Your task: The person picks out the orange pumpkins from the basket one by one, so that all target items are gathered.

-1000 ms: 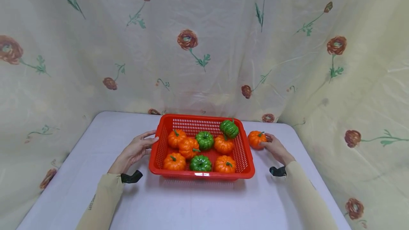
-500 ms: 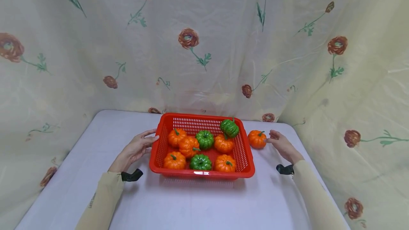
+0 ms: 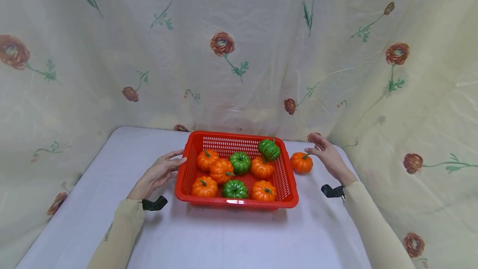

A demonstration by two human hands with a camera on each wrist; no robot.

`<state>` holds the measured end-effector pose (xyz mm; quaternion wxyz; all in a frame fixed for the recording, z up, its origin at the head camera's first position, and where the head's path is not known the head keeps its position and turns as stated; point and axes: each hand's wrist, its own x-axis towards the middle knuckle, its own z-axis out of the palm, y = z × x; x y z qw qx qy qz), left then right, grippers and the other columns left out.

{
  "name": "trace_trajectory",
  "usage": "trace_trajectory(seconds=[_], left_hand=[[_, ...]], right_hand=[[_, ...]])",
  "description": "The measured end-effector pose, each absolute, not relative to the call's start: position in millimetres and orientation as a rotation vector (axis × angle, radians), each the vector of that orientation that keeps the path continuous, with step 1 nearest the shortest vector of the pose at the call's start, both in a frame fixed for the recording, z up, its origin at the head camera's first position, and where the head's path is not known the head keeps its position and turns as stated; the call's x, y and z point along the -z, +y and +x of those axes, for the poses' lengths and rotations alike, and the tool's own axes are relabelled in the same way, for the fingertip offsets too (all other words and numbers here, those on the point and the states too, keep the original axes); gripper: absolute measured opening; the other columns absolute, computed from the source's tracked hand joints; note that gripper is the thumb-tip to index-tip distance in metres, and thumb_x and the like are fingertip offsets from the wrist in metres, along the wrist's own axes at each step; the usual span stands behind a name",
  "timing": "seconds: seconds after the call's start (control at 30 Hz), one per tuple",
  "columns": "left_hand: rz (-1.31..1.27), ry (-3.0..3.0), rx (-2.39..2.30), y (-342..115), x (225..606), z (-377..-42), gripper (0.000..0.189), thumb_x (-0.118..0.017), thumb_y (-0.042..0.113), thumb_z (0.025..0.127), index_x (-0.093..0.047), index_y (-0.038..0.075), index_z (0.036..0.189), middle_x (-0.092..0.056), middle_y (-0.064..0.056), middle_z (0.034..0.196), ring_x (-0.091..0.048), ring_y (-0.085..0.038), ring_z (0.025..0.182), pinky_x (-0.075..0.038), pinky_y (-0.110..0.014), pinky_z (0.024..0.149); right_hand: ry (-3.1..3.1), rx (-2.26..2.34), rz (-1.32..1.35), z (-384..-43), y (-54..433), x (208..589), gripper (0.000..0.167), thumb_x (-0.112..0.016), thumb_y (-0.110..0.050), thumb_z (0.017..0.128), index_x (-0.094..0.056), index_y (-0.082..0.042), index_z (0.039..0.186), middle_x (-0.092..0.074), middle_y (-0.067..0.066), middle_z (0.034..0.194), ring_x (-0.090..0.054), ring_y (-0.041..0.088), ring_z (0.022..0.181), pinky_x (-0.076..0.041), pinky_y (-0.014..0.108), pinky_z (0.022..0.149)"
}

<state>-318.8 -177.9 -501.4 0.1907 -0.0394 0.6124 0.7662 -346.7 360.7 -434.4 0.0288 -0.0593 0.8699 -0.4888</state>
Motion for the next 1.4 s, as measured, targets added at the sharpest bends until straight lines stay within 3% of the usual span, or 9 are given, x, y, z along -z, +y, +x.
trace_trajectory(seconds=[0.13, 0.33, 0.5, 0.67, 1.03, 1.4], left_hand=[[-0.09, 1.701, -2.168, -178.2, 500.1, -318.6, 0.073, -0.07, 0.025, 0.089, -0.031, 0.015, 0.15, -0.063, -0.006, 0.116, -0.067, -0.016, 0.091, -0.059, -0.034, 0.079], [-0.103, 1.717, -2.164, -177.5, 499.1, -318.3, 0.073, -0.07, 0.025, 0.089, -0.032, 0.016, 0.15, -0.062, -0.005, 0.115, -0.066, -0.016, 0.092, -0.059, -0.033, 0.08], [-0.124, 1.716, -2.164, -177.6, 499.2, -318.6, 0.071, -0.069, 0.024, 0.09, -0.032, 0.016, 0.15, -0.062, -0.007, 0.117, -0.066, -0.017, 0.093, -0.059, -0.033, 0.08], [-0.127, 1.723, -2.163, -178.3, 500.1, -319.5, 0.07, -0.068, 0.025, 0.091, -0.032, 0.017, 0.15, -0.061, -0.007, 0.12, -0.065, -0.017, 0.093, -0.059, -0.033, 0.08], [-0.107, 1.73, -2.161, -176.2, 501.2, -321.0, 0.068, -0.067, 0.025, 0.092, -0.033, 0.015, 0.15, -0.06, -0.009, 0.124, -0.065, -0.017, 0.095, -0.059, -0.034, 0.082], [-0.134, 1.742, -2.16, -177.6, 501.4, -321.5, 0.067, -0.068, 0.025, 0.091, -0.035, 0.016, 0.148, -0.058, -0.011, 0.129, -0.066, -0.018, 0.094, -0.059, -0.033, 0.079]], right_hand=[[2.659, 1.493, -0.297, -340.0, 332.6, 412.1, 0.083, -0.067, -0.03, 0.091, -0.018, -0.012, 0.155, -0.019, 0.011, 0.161, -0.015, 0.033, 0.149, -0.023, 0.054, 0.117], [2.564, 1.497, -0.507, -333.4, 293.2, 393.7, 0.074, -0.069, -0.02, 0.09, -0.029, -0.009, 0.151, -0.028, 0.013, 0.157, -0.021, 0.033, 0.147, -0.021, 0.052, 0.118], [2.508, 1.397, -0.625, -329.2, 263.8, 384.3, 0.074, -0.072, -0.028, 0.087, -0.033, -0.018, 0.15, -0.031, 0.008, 0.156, -0.025, 0.033, 0.146, -0.025, 0.054, 0.116], [2.402, 1.352, -0.734, -328.5, 229.6, 378.5, 0.073, -0.074, -0.025, 0.086, -0.036, -0.025, 0.148, -0.037, 0.002, 0.153, -0.031, 0.031, 0.143, -0.027, 0.056, 0.115], [2.32, 0.954, -0.916, -334.3, 164.4, 398.2, 0.072, -0.075, -0.02, 0.085, -0.039, -0.015, 0.147, -0.04, 0.009, 0.152, -0.034, 0.028, 0.142, -0.029, 0.048, 0.116], [2.311, 0.837, -0.934, -345.8, 140.2, 422.0, 0.07, -0.075, -0.02, 0.084, -0.042, -0.012, 0.146, -0.044, 0.01, 0.149, -0.039, 0.028, 0.138, -0.032, 0.049, 0.115]])
